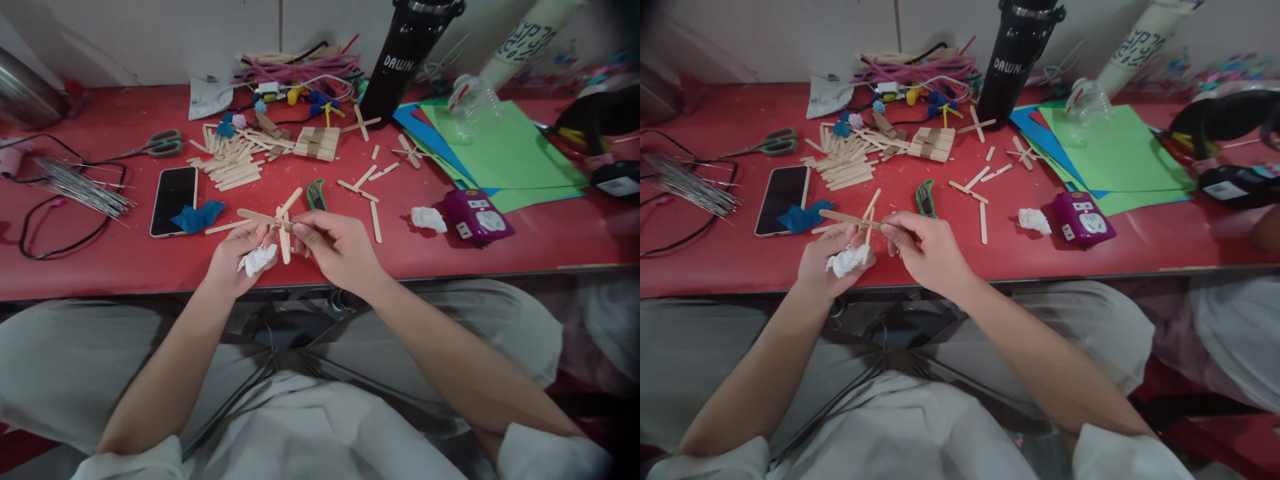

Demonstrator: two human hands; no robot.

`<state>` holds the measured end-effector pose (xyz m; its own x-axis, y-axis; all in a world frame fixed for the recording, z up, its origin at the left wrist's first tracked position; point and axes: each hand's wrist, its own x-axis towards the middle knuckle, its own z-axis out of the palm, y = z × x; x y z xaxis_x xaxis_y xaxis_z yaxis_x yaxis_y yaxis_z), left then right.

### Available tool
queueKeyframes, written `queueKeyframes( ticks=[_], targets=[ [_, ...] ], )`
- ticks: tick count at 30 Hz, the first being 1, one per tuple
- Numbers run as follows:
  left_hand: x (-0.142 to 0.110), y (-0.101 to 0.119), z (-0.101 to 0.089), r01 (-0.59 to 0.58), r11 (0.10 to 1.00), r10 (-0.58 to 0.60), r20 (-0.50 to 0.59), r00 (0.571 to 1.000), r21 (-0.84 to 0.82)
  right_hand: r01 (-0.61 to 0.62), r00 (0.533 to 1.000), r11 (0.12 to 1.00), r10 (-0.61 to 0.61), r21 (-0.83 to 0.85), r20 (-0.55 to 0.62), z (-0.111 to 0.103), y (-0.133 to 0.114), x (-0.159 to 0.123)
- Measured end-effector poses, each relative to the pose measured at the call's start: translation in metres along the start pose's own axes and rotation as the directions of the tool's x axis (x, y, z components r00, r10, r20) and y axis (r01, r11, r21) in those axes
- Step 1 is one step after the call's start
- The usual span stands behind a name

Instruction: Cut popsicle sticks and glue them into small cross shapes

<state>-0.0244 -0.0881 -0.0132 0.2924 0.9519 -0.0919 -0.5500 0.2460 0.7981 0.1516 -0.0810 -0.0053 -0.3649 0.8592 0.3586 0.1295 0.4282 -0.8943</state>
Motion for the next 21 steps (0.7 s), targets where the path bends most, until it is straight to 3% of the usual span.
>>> queueKeyframes(
  ticks=[7,11,14,21],
  targets=[
    [0.000,-0.001,0.000,-0.011,1.000,0.011,0.012,1.000,0.006,-0.015,1.000,1.000,0.015,0.020,-0.005,0.000,0.001,0.002],
    [0.001,-0.001,-0.003,-0.047,0.999,0.047,-0.017,0.999,0.014,-0.080,0.982,0.994,0.091,0.073,-0.163,0.001,0.000,0.002],
    [0.002,-0.002,-0.006,-0.059,0.997,0.063,-0.068,0.996,0.047,-0.062,0.959,0.992,0.089,0.108,-0.268,0.001,-0.004,0.000],
    [0.003,-0.002,-0.003,-0.058,0.992,0.071,-0.114,0.991,0.116,-0.132,0.991,0.991,0.131,-0.027,-0.019,0.001,-0.013,-0.005]
  ],
)
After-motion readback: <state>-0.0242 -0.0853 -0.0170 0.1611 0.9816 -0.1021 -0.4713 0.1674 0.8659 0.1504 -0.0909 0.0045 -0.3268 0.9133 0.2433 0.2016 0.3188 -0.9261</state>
